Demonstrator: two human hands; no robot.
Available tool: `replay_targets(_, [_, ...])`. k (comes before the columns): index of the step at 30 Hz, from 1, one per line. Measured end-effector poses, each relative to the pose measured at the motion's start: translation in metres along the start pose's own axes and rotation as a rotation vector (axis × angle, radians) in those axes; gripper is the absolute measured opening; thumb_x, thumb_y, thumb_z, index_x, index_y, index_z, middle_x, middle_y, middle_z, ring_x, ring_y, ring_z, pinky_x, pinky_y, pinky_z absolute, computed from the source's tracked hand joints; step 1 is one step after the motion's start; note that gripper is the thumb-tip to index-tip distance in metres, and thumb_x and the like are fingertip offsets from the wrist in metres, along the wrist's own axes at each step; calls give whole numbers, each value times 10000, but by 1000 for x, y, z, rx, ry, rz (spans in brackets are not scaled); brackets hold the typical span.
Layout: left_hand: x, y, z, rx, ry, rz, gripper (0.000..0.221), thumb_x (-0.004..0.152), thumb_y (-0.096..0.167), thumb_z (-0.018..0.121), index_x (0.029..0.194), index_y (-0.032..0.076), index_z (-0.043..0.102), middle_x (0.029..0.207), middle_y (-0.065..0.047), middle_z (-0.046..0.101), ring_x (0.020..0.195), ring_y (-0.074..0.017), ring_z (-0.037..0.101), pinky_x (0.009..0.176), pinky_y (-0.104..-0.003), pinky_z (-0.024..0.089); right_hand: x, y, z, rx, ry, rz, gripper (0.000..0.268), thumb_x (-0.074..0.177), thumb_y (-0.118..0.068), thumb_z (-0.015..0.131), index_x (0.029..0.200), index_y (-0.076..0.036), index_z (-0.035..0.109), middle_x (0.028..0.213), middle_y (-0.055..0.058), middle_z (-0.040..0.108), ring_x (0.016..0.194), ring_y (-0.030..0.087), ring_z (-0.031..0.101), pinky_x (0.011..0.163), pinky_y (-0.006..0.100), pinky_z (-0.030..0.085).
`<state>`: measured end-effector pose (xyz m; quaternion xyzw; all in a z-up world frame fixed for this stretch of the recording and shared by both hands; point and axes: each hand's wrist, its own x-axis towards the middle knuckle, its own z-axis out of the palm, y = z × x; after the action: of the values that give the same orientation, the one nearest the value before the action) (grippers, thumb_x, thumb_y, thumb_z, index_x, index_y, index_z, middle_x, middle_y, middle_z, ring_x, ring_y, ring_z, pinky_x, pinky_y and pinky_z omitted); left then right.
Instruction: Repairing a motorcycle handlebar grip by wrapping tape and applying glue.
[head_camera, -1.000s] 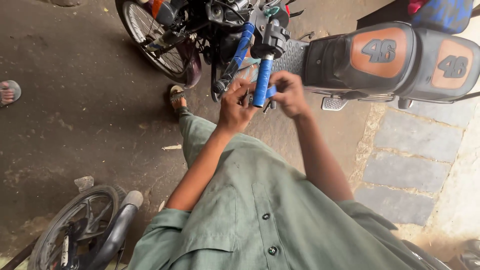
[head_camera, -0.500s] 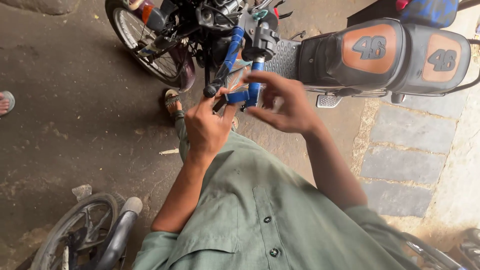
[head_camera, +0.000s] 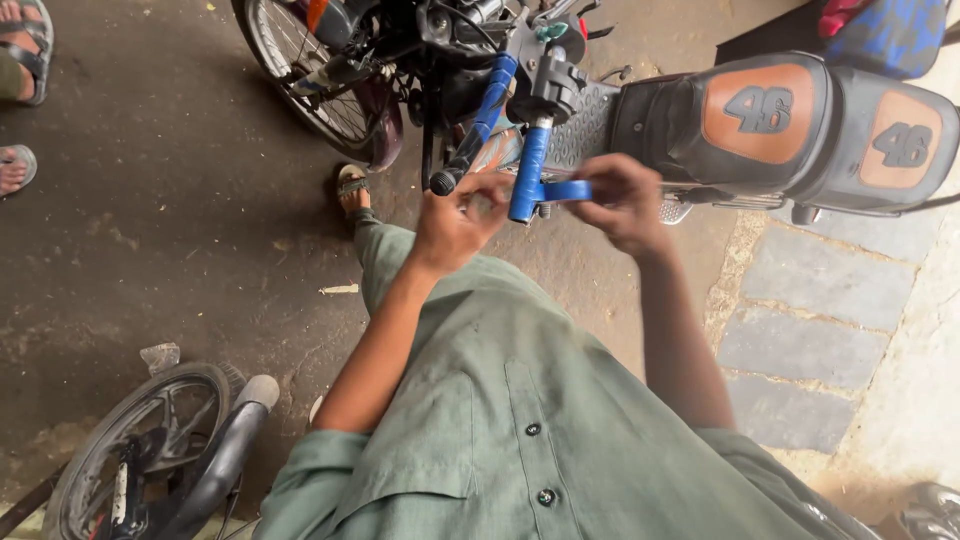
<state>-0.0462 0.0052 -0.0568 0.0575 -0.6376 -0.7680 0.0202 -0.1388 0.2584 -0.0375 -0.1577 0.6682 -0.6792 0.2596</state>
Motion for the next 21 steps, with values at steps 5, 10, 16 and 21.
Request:
replay_targets(5, [13, -48, 10, -55, -55, 139, 210, 957, 149, 773, 1142, 70, 715, 945, 28, 600, 684, -5, 457, 587, -206, 385, 15, 59, 36, 185, 17, 40, 312, 880, 64, 793, 1098, -38, 594, 1103, 72, 671, 980, 136, 679, 860, 302, 598])
replay_targets(10, [12, -5, -11, 311, 115, 277, 182, 1057, 217, 715, 1119, 47, 700, 899, -59, 664, 746, -166, 594, 626, -293, 468, 0, 15, 36, 130, 64, 140, 363, 843, -8, 797, 1138, -58, 591, 1139, 60, 700, 947, 115, 677, 834, 289, 599])
replay_targets(16, [-2, 36, 9, 615, 377, 224, 298, 1019, 253, 706, 1136, -14, 647, 788, -136, 726, 757, -301, 764, 632, -382, 541, 21, -87, 61, -440, -19, -166, 363, 932, -15, 819, 1256, -51, 659, 980, 65, 718, 794, 93, 633, 725, 279, 540])
replay_targets(21, [0, 62, 22, 405, 511, 271, 315, 972, 215, 809, 1115, 4, 623, 888, -62, 744, 750, -147, 731, 670, -284, 567, 61, -129, 76, -642, -233, -158, 583, 826, -19, 836, 1350, -30, 581, 1039, 77, 783, 605, 36, 520, 525, 231, 427])
